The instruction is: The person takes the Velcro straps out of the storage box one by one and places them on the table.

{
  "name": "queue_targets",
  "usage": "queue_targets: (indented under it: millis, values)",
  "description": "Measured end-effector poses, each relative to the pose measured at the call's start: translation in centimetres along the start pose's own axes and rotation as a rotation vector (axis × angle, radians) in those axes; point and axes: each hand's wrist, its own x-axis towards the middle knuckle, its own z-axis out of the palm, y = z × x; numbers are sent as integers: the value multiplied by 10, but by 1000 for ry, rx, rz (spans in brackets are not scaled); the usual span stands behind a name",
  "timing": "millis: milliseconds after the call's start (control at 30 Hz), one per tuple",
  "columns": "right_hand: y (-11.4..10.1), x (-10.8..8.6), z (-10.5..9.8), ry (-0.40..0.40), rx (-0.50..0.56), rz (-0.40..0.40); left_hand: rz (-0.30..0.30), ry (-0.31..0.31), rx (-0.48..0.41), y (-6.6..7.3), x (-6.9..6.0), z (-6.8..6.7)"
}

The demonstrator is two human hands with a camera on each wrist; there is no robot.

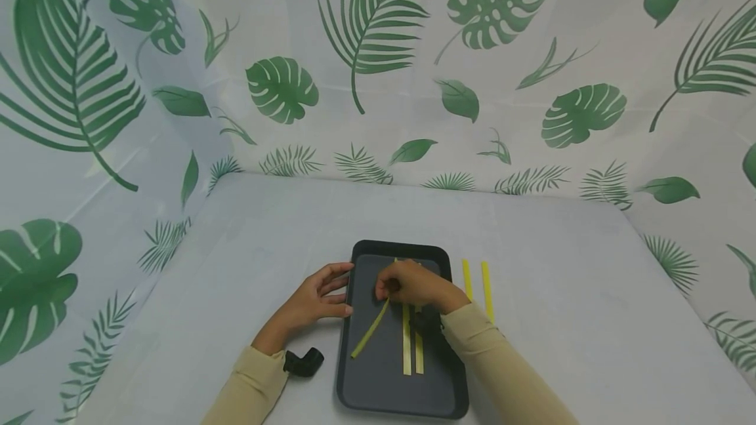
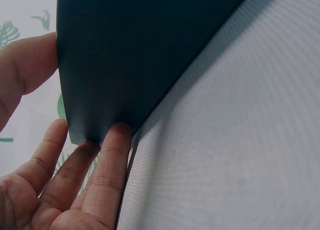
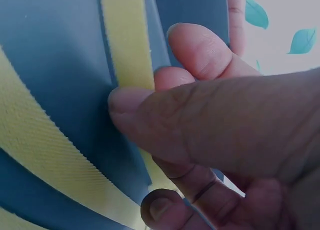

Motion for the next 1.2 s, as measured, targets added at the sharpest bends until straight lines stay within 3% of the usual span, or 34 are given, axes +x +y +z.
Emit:
queue_targets:
  millis: [333, 567, 633, 733, 1200]
  values:
    - [-5, -4, -5, 88, 13, -19, -4, 13, 12, 0, 0, 1]
    - [-13, -12, -9, 145, 38, -60, -17, 1, -42, -1, 2, 2]
    - [-14, -15, -11, 169, 35, -71, -14, 10, -3, -1, 1, 2]
    - [-14, -19, -13, 206, 37, -72, -16, 22, 37, 0, 0, 1]
    - [-18, -35, -18, 344, 170, -22, -30, 24, 31, 1, -2, 2]
